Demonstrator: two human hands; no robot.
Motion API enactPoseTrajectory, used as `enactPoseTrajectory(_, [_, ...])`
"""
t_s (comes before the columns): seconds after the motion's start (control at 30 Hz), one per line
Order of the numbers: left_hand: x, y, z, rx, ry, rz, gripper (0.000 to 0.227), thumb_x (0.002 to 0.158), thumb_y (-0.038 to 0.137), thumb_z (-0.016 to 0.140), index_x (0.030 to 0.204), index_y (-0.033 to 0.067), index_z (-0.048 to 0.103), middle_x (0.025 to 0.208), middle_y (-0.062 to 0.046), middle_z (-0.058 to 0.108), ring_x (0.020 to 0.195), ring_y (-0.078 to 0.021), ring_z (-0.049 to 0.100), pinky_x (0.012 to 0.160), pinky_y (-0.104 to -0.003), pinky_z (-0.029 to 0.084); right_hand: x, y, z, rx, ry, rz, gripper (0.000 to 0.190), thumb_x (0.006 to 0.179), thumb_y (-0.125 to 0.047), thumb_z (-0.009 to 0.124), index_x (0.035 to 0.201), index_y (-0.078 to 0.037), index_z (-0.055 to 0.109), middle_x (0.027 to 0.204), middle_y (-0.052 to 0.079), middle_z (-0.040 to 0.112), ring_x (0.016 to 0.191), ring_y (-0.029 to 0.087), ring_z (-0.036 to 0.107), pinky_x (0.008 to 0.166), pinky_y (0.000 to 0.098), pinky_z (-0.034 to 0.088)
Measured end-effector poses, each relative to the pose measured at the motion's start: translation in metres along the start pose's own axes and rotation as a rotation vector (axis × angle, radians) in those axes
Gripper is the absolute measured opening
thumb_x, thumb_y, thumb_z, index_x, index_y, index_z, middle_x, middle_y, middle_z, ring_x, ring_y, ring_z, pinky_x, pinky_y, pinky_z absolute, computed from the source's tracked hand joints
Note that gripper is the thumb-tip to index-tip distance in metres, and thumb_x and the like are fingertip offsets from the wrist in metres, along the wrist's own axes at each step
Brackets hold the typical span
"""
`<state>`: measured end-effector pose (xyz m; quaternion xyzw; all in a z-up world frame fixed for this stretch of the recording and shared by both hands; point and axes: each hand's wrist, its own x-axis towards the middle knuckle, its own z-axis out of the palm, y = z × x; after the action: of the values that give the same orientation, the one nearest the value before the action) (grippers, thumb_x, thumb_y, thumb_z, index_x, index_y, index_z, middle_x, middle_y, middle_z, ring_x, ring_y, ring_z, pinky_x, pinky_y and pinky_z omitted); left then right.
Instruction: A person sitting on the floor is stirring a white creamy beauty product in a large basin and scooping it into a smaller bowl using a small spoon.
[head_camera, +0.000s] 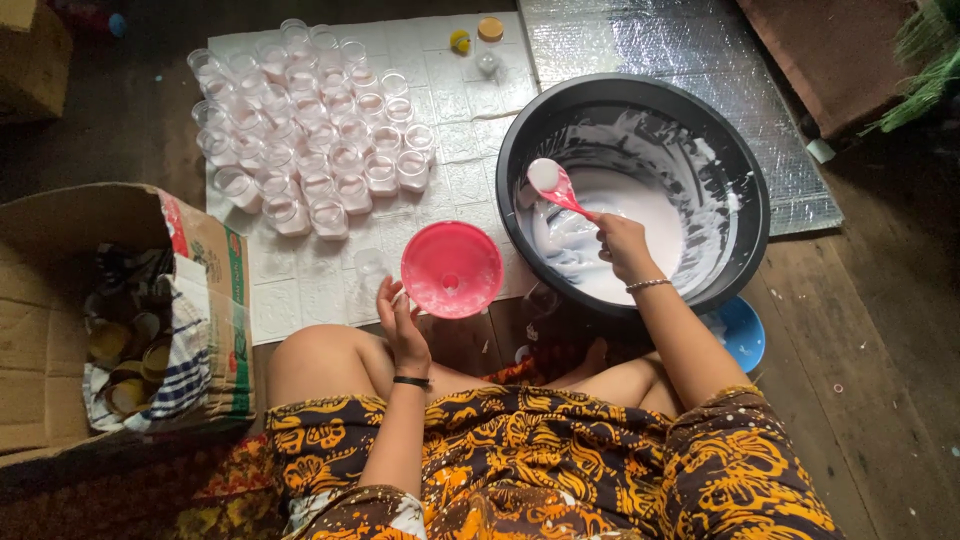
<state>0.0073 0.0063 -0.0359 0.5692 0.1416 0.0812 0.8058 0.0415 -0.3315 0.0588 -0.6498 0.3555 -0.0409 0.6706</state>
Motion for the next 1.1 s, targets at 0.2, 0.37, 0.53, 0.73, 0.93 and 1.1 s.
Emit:
enactPoseTrajectory(0.2, [-0.032, 0.166, -0.016, -0.530, -0.838, 0.243, 0.033, 0.097, 0.030, 0.046, 0.100, -0.0002, 0.059, 0.077, -0.014, 0.053, 0.075, -0.0287, 0.057, 0.078, -0.039, 0.046, -0.010, 0.005, -0.012, -0.021, 0.026, -0.034, 0.015, 0.090, -0.022, 0.074, 0.089, -0.007, 0.070, 0.055, -0.004, 0.039, 0.045, 0.003, 0.031, 0.042, 0.0170, 0.030])
enactPoseTrajectory(0.37, [-0.043, 0.189, -0.015, -0.453, -0.923, 0.207, 0.034, 0.097, 0.032, 0.049, 0.100, 0.0006, 0.061, 0.080, -0.015, 0.056, 0.078, -0.0288, 0.058, 0.078, -0.039, 0.047, -0.024, 0.002, -0.019, -0.035, 0.018, -0.049, 0.015, 0.091, -0.022, 0.074, 0.088, -0.007, 0.070, 0.055, -0.005, 0.039, 0.045, 0.003, 0.031, 0.043, 0.0165, 0.031])
enactPoseTrajectory(0.53, [-0.051, 0.208, -0.012, -0.353, -1.010, 0.173, 0.036, 0.096, 0.036, 0.052, 0.101, 0.0016, 0.063, 0.085, -0.015, 0.059, 0.082, -0.0289, 0.060, 0.078, -0.040, 0.049, -0.043, -0.006, -0.023, -0.039, 0.020, -0.068, 0.016, 0.091, -0.022, 0.073, 0.087, -0.006, 0.070, 0.055, -0.005, 0.038, 0.045, 0.002, 0.030, 0.044, 0.0158, 0.031])
enactPoseTrajectory(0.73, [-0.054, 0.224, -0.011, -0.228, -1.071, 0.153, 0.039, 0.095, 0.040, 0.055, 0.101, 0.0028, 0.066, 0.090, -0.015, 0.064, 0.087, -0.0289, 0.062, 0.078, -0.040, 0.051, -0.061, -0.027, -0.020, -0.070, -0.021, -0.106, 0.020, 0.093, -0.025, 0.074, 0.082, -0.009, 0.068, 0.054, -0.006, 0.039, 0.044, 0.002, 0.031, 0.045, 0.0168, 0.032])
enactPoseTrajectory(0.93, [-0.058, 0.242, -0.011, -0.099, -1.115, 0.118, 0.042, 0.094, 0.044, 0.058, 0.101, 0.0041, 0.068, 0.095, -0.016, 0.068, 0.092, -0.0290, 0.064, 0.078, -0.040, 0.053, -0.082, -0.042, -0.012, -0.093, -0.123, -0.133, 0.021, 0.097, -0.027, 0.072, 0.090, -0.007, 0.071, 0.057, -0.005, 0.038, 0.047, 0.003, 0.031, 0.049, 0.0182, 0.035])
enactPoseTrajectory(1.1, [-0.051, 0.252, -0.013, 0.003, -1.153, 0.097, 0.044, 0.093, 0.048, 0.061, 0.101, 0.0052, 0.071, 0.100, -0.016, 0.071, 0.096, -0.0290, 0.066, 0.078, -0.041, 0.054, -0.103, -0.051, 0.008, -0.120, -0.186, -0.139, 0.022, 0.098, -0.027, 0.072, 0.102, -0.005, 0.074, 0.060, -0.002, 0.042, 0.050, 0.005, 0.035, 0.054, 0.0218, 0.040])
